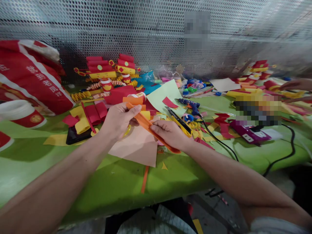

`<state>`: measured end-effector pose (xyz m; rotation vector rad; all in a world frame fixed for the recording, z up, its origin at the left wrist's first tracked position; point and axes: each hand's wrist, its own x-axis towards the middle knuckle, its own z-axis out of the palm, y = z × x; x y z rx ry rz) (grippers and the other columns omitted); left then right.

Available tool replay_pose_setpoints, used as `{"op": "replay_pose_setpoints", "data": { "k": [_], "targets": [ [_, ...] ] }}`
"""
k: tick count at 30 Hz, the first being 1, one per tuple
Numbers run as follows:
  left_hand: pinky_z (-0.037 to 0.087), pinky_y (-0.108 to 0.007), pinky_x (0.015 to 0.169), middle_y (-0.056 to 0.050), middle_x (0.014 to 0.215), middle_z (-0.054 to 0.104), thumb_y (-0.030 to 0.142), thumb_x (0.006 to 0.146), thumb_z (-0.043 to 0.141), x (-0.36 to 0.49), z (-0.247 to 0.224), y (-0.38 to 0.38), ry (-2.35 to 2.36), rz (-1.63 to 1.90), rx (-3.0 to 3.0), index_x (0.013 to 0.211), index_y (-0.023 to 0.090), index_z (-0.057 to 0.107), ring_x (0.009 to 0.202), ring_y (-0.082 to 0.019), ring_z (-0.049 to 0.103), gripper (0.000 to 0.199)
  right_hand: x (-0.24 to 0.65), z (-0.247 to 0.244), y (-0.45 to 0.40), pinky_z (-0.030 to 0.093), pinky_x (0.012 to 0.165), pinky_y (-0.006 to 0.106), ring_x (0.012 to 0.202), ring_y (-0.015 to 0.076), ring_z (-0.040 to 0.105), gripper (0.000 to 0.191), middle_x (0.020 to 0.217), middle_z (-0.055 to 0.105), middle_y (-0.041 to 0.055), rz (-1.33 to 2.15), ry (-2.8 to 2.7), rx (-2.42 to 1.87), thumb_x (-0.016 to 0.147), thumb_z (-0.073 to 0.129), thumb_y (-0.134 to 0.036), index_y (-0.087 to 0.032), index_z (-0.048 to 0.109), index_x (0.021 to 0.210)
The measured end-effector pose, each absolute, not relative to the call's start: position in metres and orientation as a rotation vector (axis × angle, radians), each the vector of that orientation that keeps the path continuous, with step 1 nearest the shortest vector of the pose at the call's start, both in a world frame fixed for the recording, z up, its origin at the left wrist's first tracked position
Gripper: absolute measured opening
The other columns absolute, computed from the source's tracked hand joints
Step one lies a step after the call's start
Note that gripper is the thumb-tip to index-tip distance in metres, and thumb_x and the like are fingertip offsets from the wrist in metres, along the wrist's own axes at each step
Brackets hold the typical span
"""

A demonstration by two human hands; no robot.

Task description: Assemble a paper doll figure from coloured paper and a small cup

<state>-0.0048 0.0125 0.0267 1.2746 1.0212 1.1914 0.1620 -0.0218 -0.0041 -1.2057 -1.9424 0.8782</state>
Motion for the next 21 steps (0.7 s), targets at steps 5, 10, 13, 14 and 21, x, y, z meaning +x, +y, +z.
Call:
{"op": "replay_pose_setpoints", "data": {
  "k": [5,10,13,14,21],
  "targets": [
    [0.043,-0.022,0.044,0.001,0.054,0.057,0.032,0.059,0.074,-0.002,0.024,0.012,1.046,1.236,1.259,0.061,0.014,0.057,0.044,-0.008,0.051,0.024,0.161,-0.011,-0.02,0.034,0.052,0.023,0.056,0.0093,0.047,0.022,0.064,0.056,-0.0012,0.873,-1.916,-1.21,0.081,0.048,-0.037,-0.018,0.057,0.077],
    [0.038,-0.021,0.042,0.001,0.053,0.056,0.032,0.06,0.074,-0.008,0.027,0.015,1.027,1.186,1.328,0.057,0.016,0.055,0.044,-0.008,0.05,0.025,0.162,-0.009,-0.02,0.032,0.053,0.023,0.055,0.0092,0.045,0.021,0.06,0.054,-0.0021,0.756,-1.967,-1.247,0.082,0.048,-0.034,-0.018,0.055,0.07],
    [0.036,-0.023,0.043,0.001,0.051,0.055,0.03,0.06,0.072,-0.019,0.033,0.021,1.12,0.984,1.491,0.055,0.018,0.056,0.042,-0.009,0.047,0.021,0.166,-0.006,-0.019,0.032,0.055,0.023,0.056,0.0091,0.045,0.026,0.061,0.054,-0.0012,0.684,-2.076,-1.251,0.085,0.044,-0.032,-0.017,0.054,0.066],
    [0.035,-0.023,0.044,0.001,0.051,0.055,0.03,0.059,0.072,-0.022,0.035,0.022,1.166,0.94,1.622,0.056,0.018,0.058,0.043,-0.01,0.047,0.018,0.167,-0.005,-0.019,0.033,0.056,0.023,0.057,0.0095,0.046,0.026,0.063,0.055,-0.0003,0.659,-2.131,-1.26,0.086,0.043,-0.031,-0.017,0.054,0.067],
    [0.031,-0.026,0.055,-0.003,0.072,0.065,0.03,0.075,0.054,-0.016,0.038,0.003,1.184,0.178,2.637,0.077,0.025,0.07,0.067,-0.019,0.055,0.017,0.171,-0.003,-0.018,0.033,0.06,0.026,0.067,0.0155,0.054,0.027,0.076,0.065,0.0072,0.433,-2.537,-1.311,0.089,0.039,-0.03,-0.017,0.06,0.077]
  ]
}}
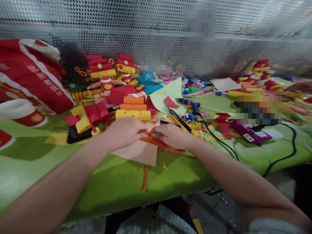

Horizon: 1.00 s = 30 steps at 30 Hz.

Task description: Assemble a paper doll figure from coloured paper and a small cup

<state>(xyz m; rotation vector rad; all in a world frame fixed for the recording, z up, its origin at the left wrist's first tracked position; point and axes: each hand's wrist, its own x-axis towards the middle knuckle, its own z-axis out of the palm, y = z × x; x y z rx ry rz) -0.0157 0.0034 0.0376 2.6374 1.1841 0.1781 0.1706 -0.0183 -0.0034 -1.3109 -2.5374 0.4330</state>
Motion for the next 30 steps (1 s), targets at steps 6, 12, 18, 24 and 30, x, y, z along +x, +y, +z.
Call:
{"op": "replay_pose_setpoints", "data": {
  "k": [6,12,18,24,30],
  "targets": [
    [0.029,-0.027,0.053,-0.005,0.073,0.063,0.035,0.083,0.043,-0.007,0.03,-0.002,1.388,0.302,2.71,0.075,0.021,0.066,0.068,-0.02,0.056,0.029,0.175,-0.003,-0.015,0.039,0.065,0.028,0.08,0.0192,0.061,0.017,0.094,0.068,0.0061,0.276,-2.21,-1.465,0.08,0.054,-0.03,-0.02,0.062,0.092],
    [0.026,-0.026,0.051,-0.001,0.066,0.063,0.041,0.081,0.047,-0.011,0.026,0.003,1.414,0.529,2.546,0.082,0.021,0.06,0.057,-0.017,0.052,0.023,0.181,-0.008,-0.008,0.041,0.061,0.026,0.069,0.015,0.058,0.01,0.082,0.067,0.0035,0.385,-1.987,-1.302,0.077,0.055,-0.026,-0.019,0.06,0.083],
    [0.021,-0.026,0.05,-0.001,0.062,0.06,0.041,0.084,0.04,-0.011,0.027,0.003,1.377,0.503,2.607,0.073,0.02,0.059,0.054,-0.015,0.048,0.03,0.184,-0.005,-0.008,0.035,0.054,0.022,0.057,0.0106,0.051,0.019,0.066,0.062,0.0014,0.444,-1.999,-1.21,0.082,0.048,-0.028,-0.017,0.06,0.073],
    [0.02,-0.027,0.049,-0.003,0.061,0.06,0.044,0.087,0.032,-0.012,0.024,0.004,1.363,0.368,2.703,0.077,0.02,0.061,0.052,-0.017,0.047,0.038,0.182,-0.006,-0.01,0.038,0.06,0.024,0.063,0.0122,0.054,0.022,0.08,0.067,0.0046,0.442,-2.059,-1.188,0.082,0.048,-0.029,-0.016,0.064,0.091],
    [0.024,-0.025,0.05,-0.001,0.067,0.062,0.046,0.085,0.038,-0.012,0.024,0.003,1.255,0.296,2.661,0.086,0.021,0.058,0.056,-0.016,0.051,0.032,0.18,-0.005,-0.012,0.036,0.057,0.021,0.059,0.0101,0.053,0.022,0.069,0.065,0.0016,0.421,-2.17,-1.157,0.083,0.046,-0.025,-0.017,0.066,0.079]
  ]
}}
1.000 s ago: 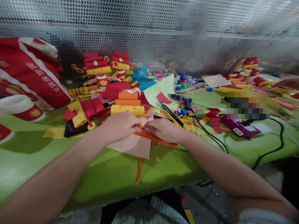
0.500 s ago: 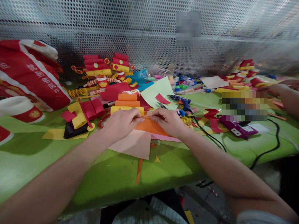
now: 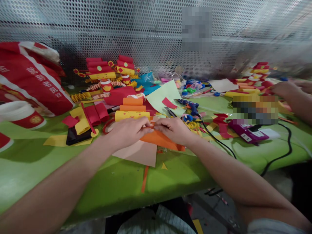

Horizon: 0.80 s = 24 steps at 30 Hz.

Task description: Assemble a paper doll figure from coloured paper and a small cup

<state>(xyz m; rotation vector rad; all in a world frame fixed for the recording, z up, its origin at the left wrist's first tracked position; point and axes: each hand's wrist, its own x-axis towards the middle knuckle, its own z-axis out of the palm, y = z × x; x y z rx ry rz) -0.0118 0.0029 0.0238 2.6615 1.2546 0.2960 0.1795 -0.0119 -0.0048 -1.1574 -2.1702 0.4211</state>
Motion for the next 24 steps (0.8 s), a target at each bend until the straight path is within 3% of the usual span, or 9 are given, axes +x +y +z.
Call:
{"op": "replay_pose_setpoints", "data": {
  "k": [3,8,14,20,24],
  "targets": [
    [0.027,-0.025,0.051,0.0,0.069,0.062,0.043,0.082,0.045,-0.0115,0.0278,0.0029,1.236,0.282,2.598,0.084,0.02,0.057,0.059,-0.015,0.052,0.025,0.1814,-0.0028,-0.0119,0.035,0.055,0.02,0.057,0.0094,0.051,0.022,0.067,0.063,0.0012,0.419,-2.169,-1.187,0.083,0.047,-0.025,-0.016,0.065,0.078],
    [0.03,-0.025,0.055,0.0,0.069,0.063,0.039,0.084,0.04,-0.012,0.0299,0.0051,1.228,0.333,2.576,0.077,0.019,0.06,0.061,-0.014,0.053,0.029,0.1827,-0.0017,-0.0113,0.035,0.054,0.021,0.057,0.0098,0.052,0.022,0.067,0.064,0.0018,0.43,-2.177,-1.213,0.083,0.047,-0.026,-0.015,0.066,0.081],
    [0.029,-0.024,0.052,0.0,0.06,0.06,0.039,0.086,0.036,-0.0103,0.0223,0.0076,1.175,0.313,2.612,0.07,0.017,0.059,0.054,-0.012,0.05,0.035,0.1768,-0.0085,-0.0122,0.042,0.064,0.022,0.07,0.0118,0.06,0.017,0.085,0.068,0.0042,0.501,-2.121,-1.176,0.079,0.052,-0.021,-0.017,0.065,0.089],
    [0.035,-0.021,0.057,0.001,0.075,0.066,0.034,0.081,0.046,-0.011,0.0254,0.0092,1.127,0.343,2.468,0.081,0.018,0.062,0.064,-0.011,0.055,0.022,0.1771,-0.0078,-0.013,0.041,0.063,0.021,0.067,0.0107,0.059,0.018,0.08,0.069,0.0025,0.447,-2.134,-1.19,0.08,0.051,-0.017,-0.017,0.067,0.088],
    [0.033,-0.022,0.052,0.002,0.061,0.06,0.037,0.082,0.044,-0.0127,0.028,0.0112,1.207,0.312,2.462,0.069,0.018,0.058,0.057,-0.011,0.051,0.027,0.1792,-0.0042,-0.0123,0.039,0.059,0.021,0.061,0.0098,0.055,0.018,0.075,0.068,0.0018,0.436,-2.147,-1.218,0.082,0.05,-0.021,-0.016,0.067,0.087]
  ]
}}
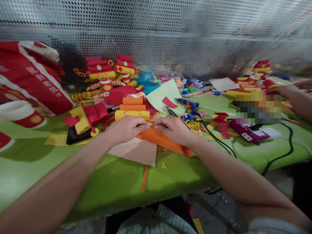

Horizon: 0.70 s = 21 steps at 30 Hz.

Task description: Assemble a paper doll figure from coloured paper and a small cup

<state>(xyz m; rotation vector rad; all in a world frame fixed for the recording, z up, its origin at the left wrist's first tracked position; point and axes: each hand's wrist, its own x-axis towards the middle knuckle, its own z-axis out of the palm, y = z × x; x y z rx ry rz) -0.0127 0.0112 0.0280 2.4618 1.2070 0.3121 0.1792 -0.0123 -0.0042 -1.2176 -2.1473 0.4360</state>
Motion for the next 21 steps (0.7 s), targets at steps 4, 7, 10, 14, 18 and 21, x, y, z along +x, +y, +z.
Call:
{"op": "replay_pose_setpoints", "data": {
  "k": [4,7,10,14,18,21],
  "targets": [
    [0.03,-0.023,0.05,0.001,0.055,0.054,0.042,0.085,0.036,-0.0139,0.0252,0.0132,1.222,0.281,2.537,0.063,0.017,0.051,0.054,-0.011,0.048,0.036,0.179,-0.0039,-0.0122,0.038,0.058,0.021,0.06,0.0097,0.054,0.019,0.075,0.067,0.002,0.437,-2.161,-1.217,0.083,0.049,-0.023,-0.016,0.066,0.088],
    [0.031,-0.024,0.052,0.0,0.061,0.058,0.042,0.086,0.033,-0.0152,0.0218,0.0142,1.205,0.232,2.581,0.068,0.018,0.053,0.057,-0.013,0.051,0.036,0.1789,-0.0054,-0.0128,0.039,0.059,0.022,0.062,0.0108,0.056,0.022,0.079,0.068,0.0033,0.421,-2.198,-1.226,0.084,0.048,-0.024,-0.017,0.066,0.094],
    [0.032,-0.024,0.053,-0.002,0.069,0.062,0.041,0.086,0.033,-0.0155,0.02,0.0141,1.224,0.2,2.605,0.075,0.018,0.057,0.06,-0.014,0.053,0.035,0.1795,-0.0062,-0.0138,0.038,0.06,0.023,0.065,0.0126,0.057,0.025,0.081,0.068,0.0042,0.402,-2.232,-1.258,0.085,0.045,-0.025,-0.018,0.066,0.097],
    [0.032,-0.024,0.053,-0.003,0.071,0.064,0.039,0.086,0.034,-0.0137,0.0217,0.012,1.256,0.204,2.63,0.076,0.018,0.059,0.061,-0.014,0.054,0.035,0.18,-0.0055,-0.0149,0.038,0.061,0.024,0.065,0.0132,0.057,0.026,0.078,0.066,0.0043,0.405,-2.261,-1.281,0.086,0.043,-0.025,-0.018,0.066,0.097],
    [0.032,-0.024,0.053,-0.002,0.07,0.065,0.037,0.084,0.039,-0.0122,0.025,0.0103,1.263,0.232,2.61,0.074,0.018,0.06,0.062,-0.014,0.055,0.03,0.1794,-0.0052,-0.0149,0.037,0.06,0.024,0.063,0.0124,0.054,0.026,0.074,0.064,0.0035,0.409,-2.277,-1.288,0.086,0.043,-0.025,-0.018,0.065,0.097],
    [0.031,-0.023,0.051,0.0,0.069,0.065,0.036,0.081,0.043,-0.0125,0.0262,0.0105,1.272,0.242,2.564,0.072,0.019,0.059,0.061,-0.013,0.055,0.026,0.1789,-0.0055,-0.0146,0.035,0.059,0.023,0.061,0.0115,0.052,0.025,0.072,0.062,0.0027,0.395,-2.284,-1.28,0.087,0.042,-0.025,-0.017,0.065,0.094]
  ]
}}
